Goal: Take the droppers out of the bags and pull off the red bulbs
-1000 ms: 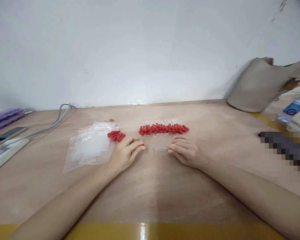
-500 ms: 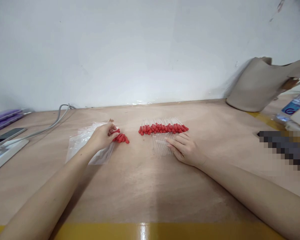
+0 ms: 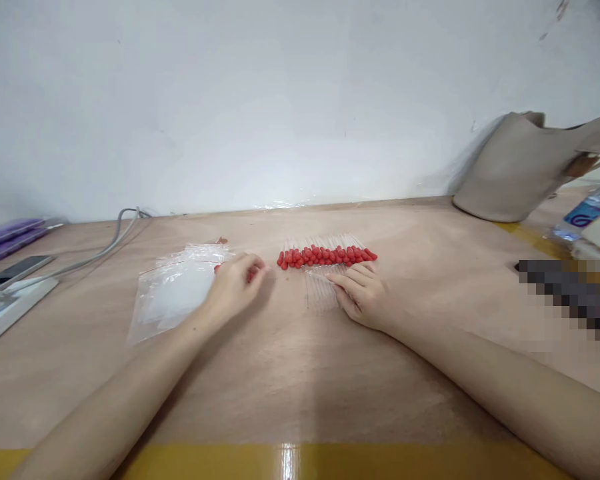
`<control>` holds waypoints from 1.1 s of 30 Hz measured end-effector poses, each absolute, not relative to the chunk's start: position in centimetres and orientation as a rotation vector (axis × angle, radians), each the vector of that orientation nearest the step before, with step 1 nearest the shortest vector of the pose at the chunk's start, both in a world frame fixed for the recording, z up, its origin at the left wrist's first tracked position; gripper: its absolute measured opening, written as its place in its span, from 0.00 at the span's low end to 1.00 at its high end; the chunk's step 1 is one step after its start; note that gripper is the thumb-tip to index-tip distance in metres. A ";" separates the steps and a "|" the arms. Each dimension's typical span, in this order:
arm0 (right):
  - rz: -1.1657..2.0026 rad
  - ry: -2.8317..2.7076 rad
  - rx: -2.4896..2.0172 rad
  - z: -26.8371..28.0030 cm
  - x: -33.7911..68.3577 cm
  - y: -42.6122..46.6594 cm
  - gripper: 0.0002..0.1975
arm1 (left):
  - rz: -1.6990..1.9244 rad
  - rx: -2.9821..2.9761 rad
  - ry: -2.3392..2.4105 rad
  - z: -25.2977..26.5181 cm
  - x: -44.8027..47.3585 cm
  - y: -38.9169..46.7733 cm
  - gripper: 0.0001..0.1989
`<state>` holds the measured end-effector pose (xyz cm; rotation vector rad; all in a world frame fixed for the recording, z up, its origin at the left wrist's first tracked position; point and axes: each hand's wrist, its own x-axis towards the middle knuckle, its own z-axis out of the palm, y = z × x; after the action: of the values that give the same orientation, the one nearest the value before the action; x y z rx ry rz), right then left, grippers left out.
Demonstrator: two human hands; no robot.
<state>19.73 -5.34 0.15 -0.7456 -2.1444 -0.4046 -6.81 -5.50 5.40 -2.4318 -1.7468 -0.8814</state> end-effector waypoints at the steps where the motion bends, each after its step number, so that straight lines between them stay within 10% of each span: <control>1: -0.411 -2.134 -0.742 0.2 19.6 -5.4 0.08 | -0.959 -2.563 -1.773 4.9 -5.5 -6.1 0.09; 14: -0.369 -2.275 -0.526 0.8 17.2 -6.2 0.09 | -2.348 -2.728 -2.279 1.9 0.4 -6.5 0.11; 22: -0.079 -2.394 -0.719 1.1 18.5 -6.1 0.33 | -2.067 -2.644 -2.353 1.9 -0.7 -4.9 0.09; 33: -0.152 -2.320 -0.912 0.3 17.3 -5.4 0.25 | -1.382 -2.601 -2.012 1.5 -1.2 -4.6 0.06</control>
<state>17.27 -5.42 0.26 -0.9123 -2.3197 -0.1519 -1.16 -4.58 1.48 -2.6012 -2.0115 -1.3822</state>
